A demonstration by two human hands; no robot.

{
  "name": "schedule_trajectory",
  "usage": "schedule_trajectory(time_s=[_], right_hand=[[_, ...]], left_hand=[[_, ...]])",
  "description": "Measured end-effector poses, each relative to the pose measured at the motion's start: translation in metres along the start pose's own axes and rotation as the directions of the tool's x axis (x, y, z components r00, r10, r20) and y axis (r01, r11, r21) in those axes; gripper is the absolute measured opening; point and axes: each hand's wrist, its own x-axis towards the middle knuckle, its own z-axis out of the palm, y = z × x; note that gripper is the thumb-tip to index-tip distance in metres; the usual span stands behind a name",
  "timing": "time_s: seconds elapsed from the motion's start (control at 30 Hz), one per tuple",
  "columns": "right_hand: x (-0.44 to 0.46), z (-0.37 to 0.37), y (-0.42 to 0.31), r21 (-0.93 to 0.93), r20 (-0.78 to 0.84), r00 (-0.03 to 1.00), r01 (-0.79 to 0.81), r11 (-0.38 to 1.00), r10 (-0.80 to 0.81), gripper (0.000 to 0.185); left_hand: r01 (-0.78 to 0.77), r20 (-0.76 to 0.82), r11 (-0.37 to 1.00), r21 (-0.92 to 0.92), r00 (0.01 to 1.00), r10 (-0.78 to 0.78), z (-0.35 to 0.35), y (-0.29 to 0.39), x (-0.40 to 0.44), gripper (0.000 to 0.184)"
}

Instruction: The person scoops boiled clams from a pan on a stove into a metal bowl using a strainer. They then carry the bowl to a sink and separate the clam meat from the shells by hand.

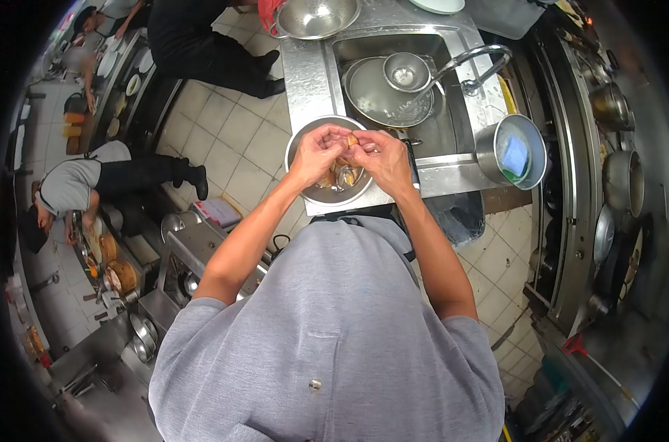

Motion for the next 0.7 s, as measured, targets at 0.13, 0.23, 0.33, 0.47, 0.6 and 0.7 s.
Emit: schedule_trajectory(time_s=[0.13,0.23,0.33,0.47,0.6,0.7], right_hand=[[-0.001,-0.014,0.002,0.094,-0.013,0.999,-0.049,0.994,0.051,0.032],[0.000,-0.024,0.011,0.115,-0.062,0.998,-0.019,0.993,0.026,0.032],[0.000,-0.035,0.009,0.091,-0.102,0.995,0.008,0.996,0.001,0.032],[0.000,-0.047,0.011,0.076,-0.122,0.992,0.035,0.996,-0.025,0.031],[0.002,-0.057,0.015,0.004,-0.150,0.987,0.059,0.998,-0.057,0.031],[0.005,-0.061,0.023,-0.096,-0.176,0.975,0.120,0.988,-0.136,0.031]], left_hand=[[0.039,0.040,0.999,0.003,0.998,-0.039,0.014,0.003,0.013,0.023],[0.010,0.080,1.000,0.018,0.997,-0.011,0.024,0.004,0.023,0.022],[0.019,0.080,1.000,0.009,0.997,-0.020,0.034,0.007,0.031,0.022],[0.025,0.067,0.995,0.097,0.997,-0.032,0.050,0.012,0.041,0.023],[-0.016,0.011,0.972,0.235,1.000,0.014,0.067,0.010,0.054,0.020],[-0.001,-0.030,0.923,0.384,0.999,0.014,0.080,0.013,0.067,0.019]])
